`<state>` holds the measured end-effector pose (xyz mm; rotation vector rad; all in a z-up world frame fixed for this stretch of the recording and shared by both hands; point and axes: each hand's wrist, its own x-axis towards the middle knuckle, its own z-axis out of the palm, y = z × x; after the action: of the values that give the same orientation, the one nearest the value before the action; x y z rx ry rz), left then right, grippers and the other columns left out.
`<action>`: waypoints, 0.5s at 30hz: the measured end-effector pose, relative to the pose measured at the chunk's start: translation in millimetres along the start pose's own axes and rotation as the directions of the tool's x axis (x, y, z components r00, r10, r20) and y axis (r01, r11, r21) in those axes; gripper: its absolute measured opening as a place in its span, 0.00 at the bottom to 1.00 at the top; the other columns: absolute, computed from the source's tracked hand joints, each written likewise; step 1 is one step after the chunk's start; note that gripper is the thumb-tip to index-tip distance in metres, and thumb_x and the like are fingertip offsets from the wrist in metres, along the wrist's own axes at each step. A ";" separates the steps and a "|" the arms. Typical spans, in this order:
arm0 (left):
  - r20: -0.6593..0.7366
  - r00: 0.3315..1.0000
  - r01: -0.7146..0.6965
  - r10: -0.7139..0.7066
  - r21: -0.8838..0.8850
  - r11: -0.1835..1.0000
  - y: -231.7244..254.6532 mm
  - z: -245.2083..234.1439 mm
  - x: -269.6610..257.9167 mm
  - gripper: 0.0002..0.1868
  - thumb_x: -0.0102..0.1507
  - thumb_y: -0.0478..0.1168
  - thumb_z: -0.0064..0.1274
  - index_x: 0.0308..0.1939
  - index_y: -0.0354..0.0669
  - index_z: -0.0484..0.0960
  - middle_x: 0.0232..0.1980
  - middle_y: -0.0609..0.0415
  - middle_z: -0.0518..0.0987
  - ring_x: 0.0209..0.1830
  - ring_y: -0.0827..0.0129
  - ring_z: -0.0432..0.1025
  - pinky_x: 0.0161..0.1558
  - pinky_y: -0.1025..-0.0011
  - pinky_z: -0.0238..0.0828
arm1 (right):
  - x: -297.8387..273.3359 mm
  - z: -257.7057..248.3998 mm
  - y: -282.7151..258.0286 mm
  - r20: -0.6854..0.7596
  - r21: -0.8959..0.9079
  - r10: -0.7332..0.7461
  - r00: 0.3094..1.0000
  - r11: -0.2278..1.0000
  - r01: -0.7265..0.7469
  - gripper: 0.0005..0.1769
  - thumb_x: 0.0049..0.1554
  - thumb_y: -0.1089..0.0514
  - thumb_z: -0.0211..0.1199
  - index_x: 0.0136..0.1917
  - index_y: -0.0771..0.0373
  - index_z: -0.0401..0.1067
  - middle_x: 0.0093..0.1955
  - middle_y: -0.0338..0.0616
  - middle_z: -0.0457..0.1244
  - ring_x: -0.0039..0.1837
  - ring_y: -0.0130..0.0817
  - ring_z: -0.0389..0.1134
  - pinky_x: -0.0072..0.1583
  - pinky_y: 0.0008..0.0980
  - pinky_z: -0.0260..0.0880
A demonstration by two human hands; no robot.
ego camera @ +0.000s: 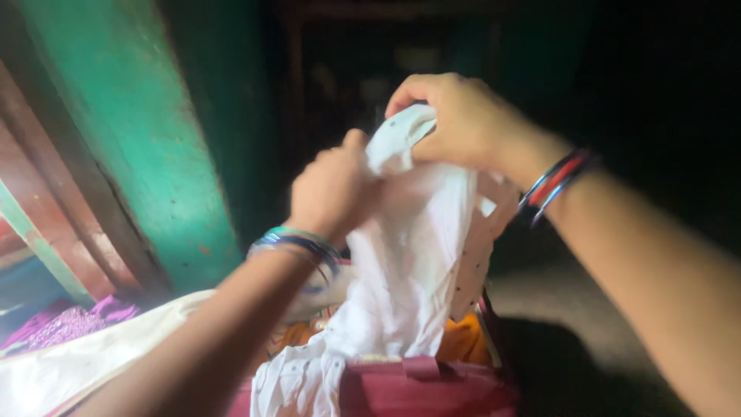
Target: The person packs a bag by picking up items of clothing from the floor, folding them by hand, and placing them inside a bag.
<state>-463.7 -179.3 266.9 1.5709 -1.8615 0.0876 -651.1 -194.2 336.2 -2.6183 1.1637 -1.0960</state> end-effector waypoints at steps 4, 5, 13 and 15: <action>0.009 0.997 0.079 -0.079 -0.006 0.997 -50.0 -18.1 13.9 0.15 0.58 0.46 0.57 0.44 0.46 0.89 0.46 0.40 0.84 0.47 0.43 0.78 0.49 0.53 0.76 | -7.7 -9.8 2.3 0.173 0.103 0.180 0.968 0.975 -0.199 0.12 0.51 0.59 0.74 0.49 0.63 0.81 0.45 0.43 0.74 0.47 0.30 0.72 0.51 0.30 0.72; -0.009 0.996 0.092 -0.092 -0.046 0.995 -59.6 -22.8 15.2 0.17 0.57 0.50 0.60 0.44 0.45 0.88 0.45 0.40 0.84 0.46 0.43 0.78 0.49 0.53 0.75 | -8.5 -11.9 9.9 0.170 0.099 0.178 0.969 0.975 -0.197 0.12 0.51 0.59 0.74 0.49 0.63 0.81 0.45 0.43 0.74 0.47 0.30 0.72 0.51 0.30 0.72; -0.014 0.926 -0.342 0.377 -0.451 0.824 -32.6 -33.8 8.2 0.59 0.45 0.52 0.76 0.72 0.32 0.59 0.62 0.34 0.76 0.62 0.44 0.74 0.54 0.61 0.71 | 5.2 17.9 28.8 0.051 0.488 0.120 0.991 0.863 -0.130 0.10 0.53 0.64 0.69 0.50 0.67 0.78 0.45 0.41 0.72 0.48 0.25 0.72 0.52 0.26 0.73; -0.060 0.938 -0.334 0.341 -0.407 0.850 -2.3 -23.4 9.1 0.58 0.48 0.53 0.76 0.73 0.33 0.60 0.59 0.36 0.78 0.59 0.46 0.76 0.55 0.63 0.73 | 7.1 29.9 14.6 0.077 0.481 0.134 0.988 0.863 -0.155 0.09 0.54 0.65 0.67 0.49 0.68 0.77 0.45 0.42 0.72 0.48 0.26 0.72 0.51 0.29 0.74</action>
<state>-451.4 -176.7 288.7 0.9498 -1.9930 -0.1544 -637.9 -215.6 313.3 -2.1209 0.9074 -1.1221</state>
